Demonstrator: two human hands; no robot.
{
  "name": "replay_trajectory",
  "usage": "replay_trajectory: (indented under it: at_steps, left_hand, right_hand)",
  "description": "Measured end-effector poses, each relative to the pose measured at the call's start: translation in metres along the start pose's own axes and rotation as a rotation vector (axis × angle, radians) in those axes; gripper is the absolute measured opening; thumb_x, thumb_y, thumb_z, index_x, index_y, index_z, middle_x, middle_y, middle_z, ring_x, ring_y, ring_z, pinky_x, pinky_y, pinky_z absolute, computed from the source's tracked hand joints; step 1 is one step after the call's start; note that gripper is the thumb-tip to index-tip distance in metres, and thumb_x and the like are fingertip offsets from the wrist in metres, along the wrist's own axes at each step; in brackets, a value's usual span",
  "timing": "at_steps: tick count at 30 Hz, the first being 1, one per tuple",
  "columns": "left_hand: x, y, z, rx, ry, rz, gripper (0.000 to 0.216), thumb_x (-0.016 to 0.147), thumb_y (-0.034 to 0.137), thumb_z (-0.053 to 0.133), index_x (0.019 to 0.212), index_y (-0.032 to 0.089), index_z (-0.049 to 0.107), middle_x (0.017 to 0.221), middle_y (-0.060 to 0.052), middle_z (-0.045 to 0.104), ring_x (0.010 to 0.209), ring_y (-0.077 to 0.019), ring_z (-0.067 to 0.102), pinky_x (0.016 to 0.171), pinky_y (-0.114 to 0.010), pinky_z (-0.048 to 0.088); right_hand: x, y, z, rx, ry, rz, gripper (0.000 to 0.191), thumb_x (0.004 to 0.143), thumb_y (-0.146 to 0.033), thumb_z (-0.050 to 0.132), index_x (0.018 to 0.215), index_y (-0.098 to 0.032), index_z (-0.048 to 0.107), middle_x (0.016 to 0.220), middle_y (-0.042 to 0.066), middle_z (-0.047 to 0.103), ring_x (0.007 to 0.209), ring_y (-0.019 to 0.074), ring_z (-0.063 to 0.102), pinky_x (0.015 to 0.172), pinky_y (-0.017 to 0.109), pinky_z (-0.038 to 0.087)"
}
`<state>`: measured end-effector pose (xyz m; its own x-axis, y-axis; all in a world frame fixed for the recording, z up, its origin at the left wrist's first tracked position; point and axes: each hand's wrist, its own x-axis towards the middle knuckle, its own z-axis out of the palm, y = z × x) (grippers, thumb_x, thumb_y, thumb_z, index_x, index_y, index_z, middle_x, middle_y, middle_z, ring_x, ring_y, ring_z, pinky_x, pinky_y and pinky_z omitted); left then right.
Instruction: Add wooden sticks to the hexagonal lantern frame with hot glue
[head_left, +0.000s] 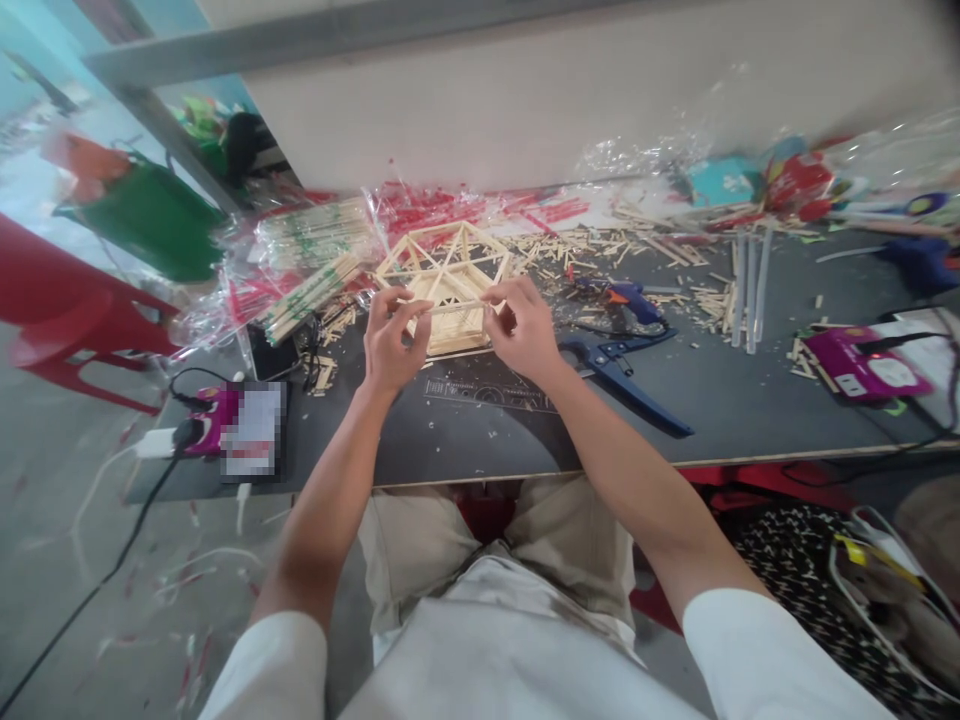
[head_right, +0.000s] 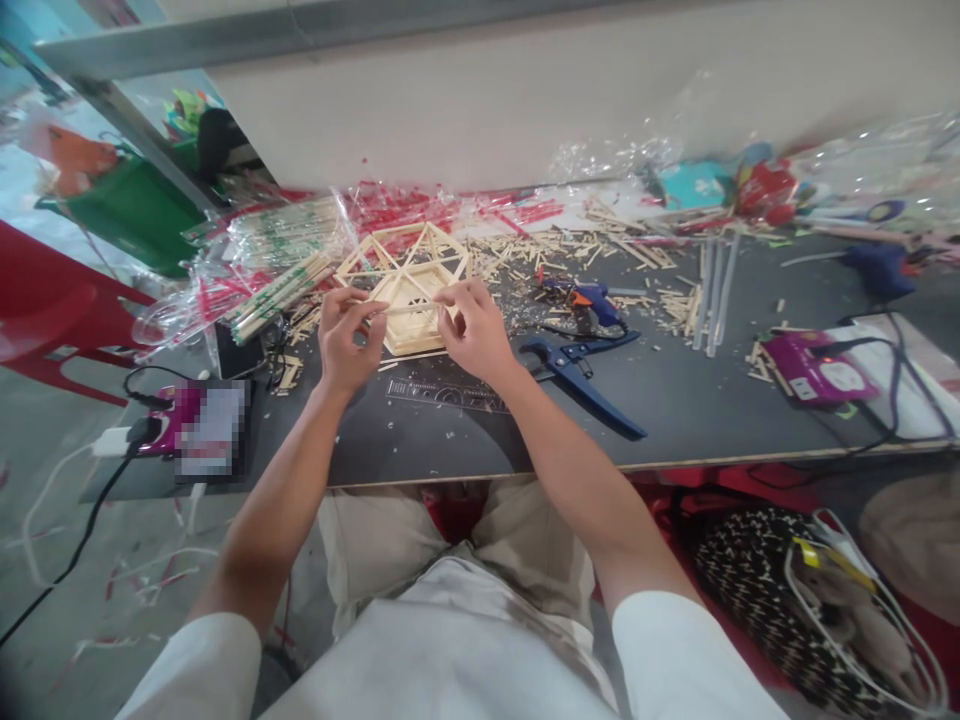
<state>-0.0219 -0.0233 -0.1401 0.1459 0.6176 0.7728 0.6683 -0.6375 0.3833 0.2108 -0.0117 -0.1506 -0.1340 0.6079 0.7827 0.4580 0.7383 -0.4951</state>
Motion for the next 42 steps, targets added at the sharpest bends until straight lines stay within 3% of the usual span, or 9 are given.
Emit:
replay_trajectory:
  at_steps: [12,17,29,33,38,42]
  left_hand:
    - [0.002,-0.005,-0.005,-0.047,0.02,-0.019,0.023,0.102,0.041,0.068,0.118,0.024,0.069,0.116,-0.007,0.066,0.079,-0.0111,0.066,0.058,-0.021,0.058]
    - [0.004,-0.008,-0.014,-0.038,-0.086,0.054,0.026,0.1,0.037,0.071,0.123,0.025,0.068,0.119,-0.006,0.067,0.085,-0.0128,0.068,0.063,-0.023,0.062]
    - [0.004,0.006,-0.011,0.047,-0.122,-0.004,0.027,0.107,0.04,0.055,0.116,0.022,0.073,0.114,-0.008,0.072,0.087,-0.015,0.068,0.068,-0.026,0.061]
    - [0.002,0.004,-0.009,0.068,-0.109,-0.002,0.029,0.108,0.041,0.054,0.123,0.022,0.071,0.118,-0.01,0.071,0.082,-0.0143,0.068,0.067,-0.026,0.06]
    - [0.001,0.002,-0.008,0.072,-0.108,-0.025,0.029,0.108,0.04,0.053,0.126,0.024,0.069,0.122,-0.01,0.068,0.08,-0.0131,0.069,0.062,-0.025,0.057]
    - [0.0,0.001,-0.005,0.051,-0.109,-0.02,0.025,0.107,0.039,0.055,0.123,0.025,0.07,0.125,-0.011,0.065,0.08,-0.0134,0.068,0.062,-0.026,0.057]
  right_hand:
    - [0.001,-0.003,-0.002,-0.013,-0.011,0.023,0.011,0.102,-0.023,0.054,0.11,-0.027,0.061,0.105,0.005,0.063,0.06,0.0096,0.052,0.058,0.03,0.05]
    - [0.0,-0.004,-0.003,-0.006,-0.007,0.036,0.012,0.101,-0.022,0.055,0.11,-0.025,0.063,0.103,0.004,0.062,0.061,0.0088,0.052,0.059,0.029,0.049]
    - [0.0,-0.006,-0.001,0.01,0.027,0.103,0.012,0.098,-0.026,0.057,0.106,-0.025,0.065,0.099,0.004,0.063,0.064,0.011,0.053,0.061,0.03,0.049]
    - [0.0,-0.008,0.002,0.17,0.015,0.175,0.018,0.102,-0.04,0.056,0.108,-0.025,0.066,0.096,0.004,0.062,0.06,0.0104,0.052,0.055,0.029,0.048]
    - [0.006,0.015,-0.004,0.617,0.169,0.49,0.044,0.099,-0.07,0.053,0.109,-0.028,0.062,0.085,0.0,0.056,0.05,0.0092,0.047,0.04,0.027,0.034]
    - [0.011,0.03,-0.017,0.668,0.209,0.513,0.052,0.096,-0.078,0.051,0.099,-0.027,0.06,0.076,-0.001,0.052,0.05,0.0103,0.048,0.04,0.027,0.033]
